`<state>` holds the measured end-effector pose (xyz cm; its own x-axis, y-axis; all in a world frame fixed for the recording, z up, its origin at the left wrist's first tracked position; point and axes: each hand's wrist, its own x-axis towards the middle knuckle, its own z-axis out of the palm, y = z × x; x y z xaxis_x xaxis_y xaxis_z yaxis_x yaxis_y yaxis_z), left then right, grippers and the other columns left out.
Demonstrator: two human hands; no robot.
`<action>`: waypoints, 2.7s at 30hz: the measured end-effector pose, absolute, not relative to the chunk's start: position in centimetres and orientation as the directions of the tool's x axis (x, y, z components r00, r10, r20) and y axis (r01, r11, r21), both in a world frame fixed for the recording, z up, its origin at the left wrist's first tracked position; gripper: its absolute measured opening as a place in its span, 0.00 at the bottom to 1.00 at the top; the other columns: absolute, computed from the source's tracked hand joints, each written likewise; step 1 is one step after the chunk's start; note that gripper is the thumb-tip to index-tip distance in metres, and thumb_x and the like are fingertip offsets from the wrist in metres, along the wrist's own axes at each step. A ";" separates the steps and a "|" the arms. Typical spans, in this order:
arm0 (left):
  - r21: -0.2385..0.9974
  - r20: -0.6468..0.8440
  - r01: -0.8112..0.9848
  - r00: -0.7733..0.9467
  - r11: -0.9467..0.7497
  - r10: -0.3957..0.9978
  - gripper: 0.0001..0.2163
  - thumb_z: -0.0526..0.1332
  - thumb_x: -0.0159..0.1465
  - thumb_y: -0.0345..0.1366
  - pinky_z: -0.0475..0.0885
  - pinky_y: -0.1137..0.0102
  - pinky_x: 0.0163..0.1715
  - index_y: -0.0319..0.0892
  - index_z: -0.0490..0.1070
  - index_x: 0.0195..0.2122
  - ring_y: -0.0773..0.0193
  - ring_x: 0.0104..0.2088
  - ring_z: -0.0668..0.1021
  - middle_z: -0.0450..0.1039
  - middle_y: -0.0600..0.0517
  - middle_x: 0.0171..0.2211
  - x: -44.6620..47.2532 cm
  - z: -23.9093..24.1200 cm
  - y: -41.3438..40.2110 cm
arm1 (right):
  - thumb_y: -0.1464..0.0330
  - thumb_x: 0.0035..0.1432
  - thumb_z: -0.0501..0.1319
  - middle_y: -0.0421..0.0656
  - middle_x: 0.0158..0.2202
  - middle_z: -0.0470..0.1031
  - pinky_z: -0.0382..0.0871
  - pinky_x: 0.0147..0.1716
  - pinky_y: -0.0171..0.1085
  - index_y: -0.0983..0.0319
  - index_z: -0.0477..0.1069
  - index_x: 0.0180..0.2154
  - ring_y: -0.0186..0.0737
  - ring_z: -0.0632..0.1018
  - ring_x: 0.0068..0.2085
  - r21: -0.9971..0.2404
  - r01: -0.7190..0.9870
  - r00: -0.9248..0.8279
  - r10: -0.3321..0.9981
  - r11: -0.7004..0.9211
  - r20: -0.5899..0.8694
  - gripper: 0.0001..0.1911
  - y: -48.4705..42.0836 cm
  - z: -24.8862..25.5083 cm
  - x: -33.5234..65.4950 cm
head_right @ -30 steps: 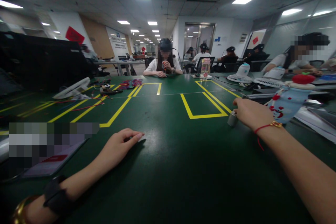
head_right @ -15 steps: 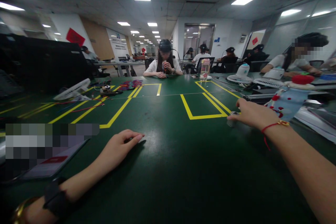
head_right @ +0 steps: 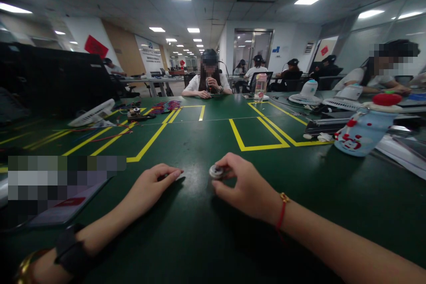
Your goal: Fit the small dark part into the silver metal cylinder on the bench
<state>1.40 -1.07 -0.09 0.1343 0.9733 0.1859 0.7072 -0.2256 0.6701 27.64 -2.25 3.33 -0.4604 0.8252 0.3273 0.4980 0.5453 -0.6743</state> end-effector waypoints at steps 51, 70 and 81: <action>0.706 0.196 0.691 0.019 -0.154 0.981 0.19 0.53 0.61 0.50 0.66 0.65 0.36 0.44 0.76 0.41 0.57 0.37 0.74 0.75 0.49 0.36 0.8 0.8 -1.0 | 0.62 0.42 0.63 0.51 0.27 0.72 0.65 0.25 0.40 0.66 0.69 0.30 0.44 0.74 0.28 -0.079 0.972 0.231 0.964 -0.223 0.129 0.15 6.9 5.0 44.2; 0.663 0.246 0.715 0.072 -0.221 0.967 0.18 0.52 0.62 0.49 0.65 0.66 0.35 0.44 0.77 0.38 0.59 0.34 0.73 0.73 0.49 0.34 1.3 0.2 -1.1 | 0.72 0.60 0.51 0.44 0.36 0.74 0.62 0.38 0.40 0.60 0.74 0.38 0.38 0.70 0.38 -0.128 0.740 -0.598 0.733 0.660 0.326 0.13 -2.1 2.7 27.4; 0.661 0.238 0.720 0.062 -0.209 0.969 0.18 0.52 0.62 0.49 0.65 0.67 0.32 0.45 0.77 0.37 0.59 0.33 0.73 0.72 0.50 0.32 1.3 0.2 -1.1 | 0.66 0.52 0.55 0.51 0.42 0.75 0.58 0.33 0.48 0.58 0.77 0.33 0.55 0.73 0.40 0.122 0.937 0.291 0.925 -0.328 0.246 0.12 4.1 7.6 43.0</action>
<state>1.34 -1.13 0.16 0.0624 0.9692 0.2381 0.7204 -0.2089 0.6613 42.96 4.10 7.63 0.2913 0.9245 0.2457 0.9369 -0.3276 0.1219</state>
